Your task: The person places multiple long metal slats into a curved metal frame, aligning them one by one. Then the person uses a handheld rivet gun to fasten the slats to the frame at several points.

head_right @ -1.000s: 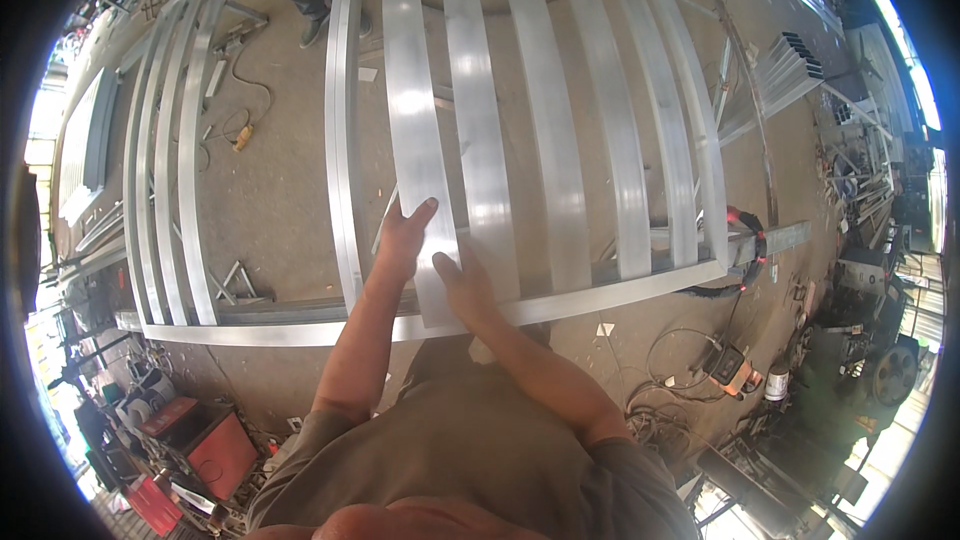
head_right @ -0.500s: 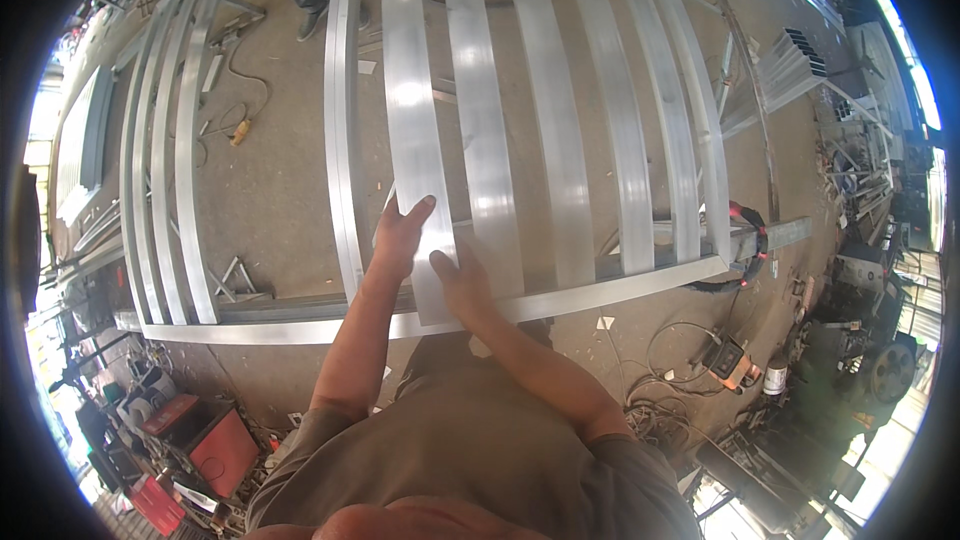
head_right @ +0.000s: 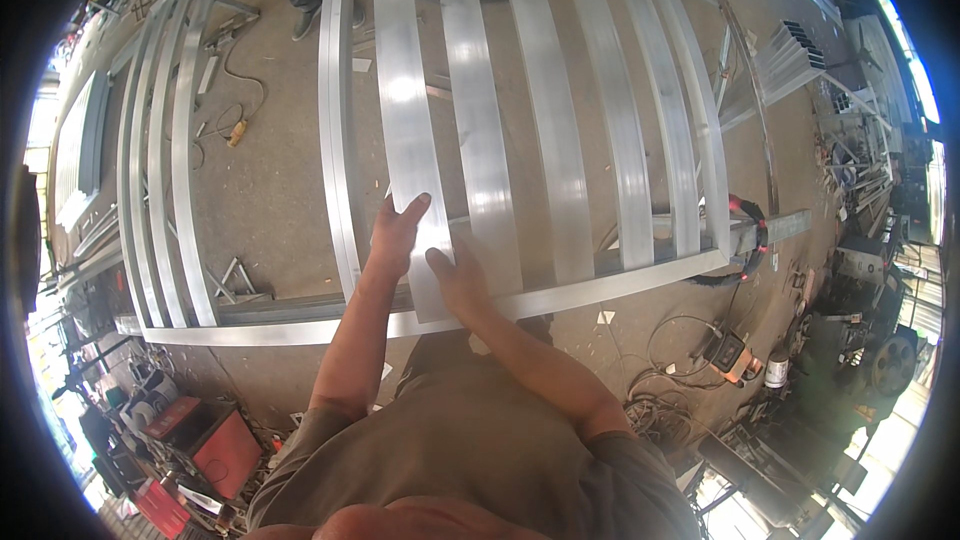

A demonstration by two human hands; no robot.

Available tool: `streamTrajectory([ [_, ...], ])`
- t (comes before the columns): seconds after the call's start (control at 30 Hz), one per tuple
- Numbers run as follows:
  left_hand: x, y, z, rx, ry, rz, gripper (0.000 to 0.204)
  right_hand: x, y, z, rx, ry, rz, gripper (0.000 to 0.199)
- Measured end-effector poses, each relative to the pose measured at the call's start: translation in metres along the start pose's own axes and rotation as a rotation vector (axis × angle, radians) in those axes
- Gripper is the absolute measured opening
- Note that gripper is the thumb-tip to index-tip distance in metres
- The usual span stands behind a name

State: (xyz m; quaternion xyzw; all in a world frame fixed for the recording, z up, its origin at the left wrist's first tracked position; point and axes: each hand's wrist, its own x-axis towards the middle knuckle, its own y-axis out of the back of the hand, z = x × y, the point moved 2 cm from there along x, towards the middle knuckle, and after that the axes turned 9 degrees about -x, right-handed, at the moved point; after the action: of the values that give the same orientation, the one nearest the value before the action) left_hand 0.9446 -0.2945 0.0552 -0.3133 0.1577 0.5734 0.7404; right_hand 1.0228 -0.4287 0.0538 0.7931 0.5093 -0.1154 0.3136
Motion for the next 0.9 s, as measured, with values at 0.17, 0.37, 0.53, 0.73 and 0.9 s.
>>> streamTrajectory([
  [0.17, -0.002, 0.0, 0.005, 0.078, 0.002, 0.052, 0.045, -0.002, 0.002, -0.008, 0.035, -0.014, -0.006, 0.055],
  [0.37, -0.002, 0.0, 0.006, 0.114, 0.004, 0.063, 0.057, -0.001, 0.002, -0.009, 0.02, -0.021, -0.009, 0.055],
  [0.53, 0.0, 0.002, 0.004, 0.113, 0.06, -0.002, 0.078, 0.001, 0.0, -0.006, 0.018, -0.038, -0.016, 0.055],
  [0.73, 0.003, 0.003, 0.001, 0.102, 0.037, 0.013, 0.078, 0.002, 0.0, -0.001, 0.017, -0.027, -0.01, 0.054],
  [0.9, 0.002, 0.0, 0.002, 0.075, 0.04, -0.028, 0.087, 0.003, -0.002, 0.002, -0.022, -0.019, 0.008, 0.055],
])
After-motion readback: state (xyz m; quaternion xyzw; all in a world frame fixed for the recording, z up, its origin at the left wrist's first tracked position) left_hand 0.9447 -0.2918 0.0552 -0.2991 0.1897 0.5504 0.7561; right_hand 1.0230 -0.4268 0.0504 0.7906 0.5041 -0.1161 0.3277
